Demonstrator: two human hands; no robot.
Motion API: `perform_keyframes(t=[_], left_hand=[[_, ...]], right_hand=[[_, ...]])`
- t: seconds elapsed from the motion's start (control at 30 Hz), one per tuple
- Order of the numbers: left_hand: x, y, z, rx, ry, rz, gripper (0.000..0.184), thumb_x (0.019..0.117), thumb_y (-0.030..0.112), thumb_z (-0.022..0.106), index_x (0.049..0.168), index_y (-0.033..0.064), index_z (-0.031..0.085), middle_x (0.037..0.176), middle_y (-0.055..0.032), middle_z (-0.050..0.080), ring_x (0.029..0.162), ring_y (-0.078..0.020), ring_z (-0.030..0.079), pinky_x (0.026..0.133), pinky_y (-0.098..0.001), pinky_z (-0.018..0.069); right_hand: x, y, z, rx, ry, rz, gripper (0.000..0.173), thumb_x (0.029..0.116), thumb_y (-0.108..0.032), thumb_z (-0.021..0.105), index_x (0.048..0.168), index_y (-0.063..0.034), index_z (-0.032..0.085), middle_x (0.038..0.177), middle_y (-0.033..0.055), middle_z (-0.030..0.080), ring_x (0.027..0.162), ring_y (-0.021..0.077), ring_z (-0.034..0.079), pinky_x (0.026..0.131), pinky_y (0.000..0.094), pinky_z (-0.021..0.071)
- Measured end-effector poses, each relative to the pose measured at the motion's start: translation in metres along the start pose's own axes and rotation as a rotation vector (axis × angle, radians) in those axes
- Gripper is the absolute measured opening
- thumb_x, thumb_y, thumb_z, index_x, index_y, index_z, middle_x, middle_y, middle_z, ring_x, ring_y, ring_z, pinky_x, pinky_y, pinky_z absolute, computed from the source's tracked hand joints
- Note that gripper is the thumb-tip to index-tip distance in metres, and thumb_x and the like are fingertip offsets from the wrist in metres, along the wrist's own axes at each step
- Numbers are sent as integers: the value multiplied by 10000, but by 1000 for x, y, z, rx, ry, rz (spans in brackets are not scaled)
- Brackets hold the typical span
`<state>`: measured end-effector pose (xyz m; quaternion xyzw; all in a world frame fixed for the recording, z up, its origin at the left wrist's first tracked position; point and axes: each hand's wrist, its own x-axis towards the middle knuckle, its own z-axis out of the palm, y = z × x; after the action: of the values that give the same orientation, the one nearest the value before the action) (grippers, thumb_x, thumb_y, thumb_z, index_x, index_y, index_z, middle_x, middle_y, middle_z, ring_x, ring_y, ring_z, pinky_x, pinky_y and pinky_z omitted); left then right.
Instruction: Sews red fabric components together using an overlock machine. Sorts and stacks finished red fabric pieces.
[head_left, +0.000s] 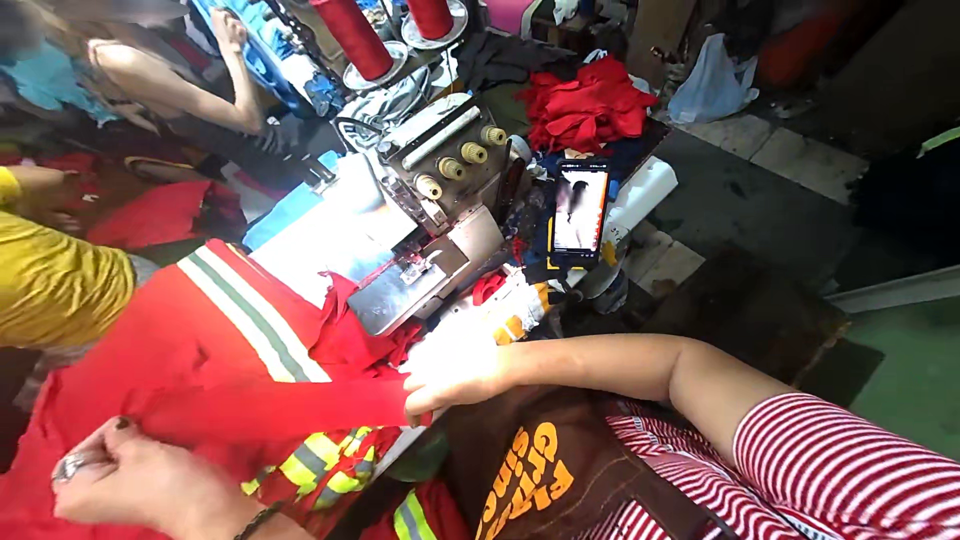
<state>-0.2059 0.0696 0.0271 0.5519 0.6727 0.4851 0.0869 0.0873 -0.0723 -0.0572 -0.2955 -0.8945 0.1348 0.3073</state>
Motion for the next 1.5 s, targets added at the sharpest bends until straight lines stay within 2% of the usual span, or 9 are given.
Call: perform_keyframes(t=[0.23, 0.4, 0.6, 0.67, 0.77, 0.93, 1.03, 1.17, 1.5], left_hand=[[45, -33, -6, 171, -416, 51, 451, 917, 16, 638, 1353, -82, 572, 1258, -275, 636, 1054, -235, 649, 942, -360, 522], [29, -2, -11, 116, -132, -22, 310, 1001, 166, 611, 1139, -105, 672, 1067, -162, 695, 934, -55, 628, 894, -224, 491], [28, 12, -26, 213, -131, 83, 392, 1019, 151, 547, 1304, -111, 608, 1362, -290, 588, 1324, -272, 546, 1139, -316, 377], [1, 27, -31, 61, -205, 179, 365, 1019, 130, 560, 1267, -134, 598, 1245, -245, 649, 1163, -197, 630, 1011, -267, 479], [-86, 67, -34, -415, -619, 219, 259, 1096, 161, 402, 1026, 60, 630, 866, 43, 744, 729, -54, 711, 652, -235, 603], [-197, 75, -1, -984, -1380, -151, 685, 1000, 656, 395, 1199, 92, 729, 1069, -143, 766, 873, -235, 762, 738, -352, 637], [-194, 77, 5, -1227, -1086, -581, 512, 1007, 559, 508, 1145, 113, 715, 1038, -124, 758, 899, -226, 757, 751, -395, 649], [-146, 72, 14, -1171, -785, -443, 375, 1120, 143, 278, 1309, 5, 571, 1170, -110, 737, 1028, -204, 735, 876, -346, 622], [-107, 55, 18, -1150, -305, -365, 379, 1121, 116, 181, 1168, 15, 543, 1020, -57, 736, 855, -130, 731, 755, -261, 612]], right_hand=[[-7, -4, -25, 165, 191, 39, 223, 978, 65, 551, 1069, -16, 737, 959, 149, 713, 944, 289, 695, 857, 397, 551], [0, -10, -43, 206, 525, -12, 193, 992, 65, 548, 1023, 29, 735, 958, 157, 718, 944, 247, 696, 882, 335, 553], [10, -37, -88, 346, 768, 33, 198, 921, 108, 532, 1026, 114, 700, 1009, 204, 693, 978, 225, 678, 878, 321, 561], [9, -34, -92, 283, 754, 52, 198, 934, 105, 537, 1034, 100, 708, 1006, 194, 685, 971, 223, 672, 869, 317, 564], [8, -27, -83, 168, 705, 68, 174, 951, 104, 565, 994, 60, 728, 950, 162, 703, 900, 201, 695, 810, 294, 580], [3, -34, -74, 172, 589, -88, 160, 980, 50, 578, 1006, 34, 736, 932, 160, 710, 876, 219, 697, 785, 321, 578], [-8, -52, -83, 319, 462, -161, 146, 966, 51, 597, 1005, 42, 737, 941, 169, 709, 875, 231, 688, 788, 330, 564], [-32, -78, -100, 547, 268, -226, 95, 951, 9, 635, 964, 9, 729, 922, 118, 699, 852, 167, 680, 756, 289, 552], [-83, -106, -153, 858, 66, -220, 57, 929, -34, 645, 903, 6, 676, 826, 85, 685, 688, 93, 645, 653, 215, 522]])
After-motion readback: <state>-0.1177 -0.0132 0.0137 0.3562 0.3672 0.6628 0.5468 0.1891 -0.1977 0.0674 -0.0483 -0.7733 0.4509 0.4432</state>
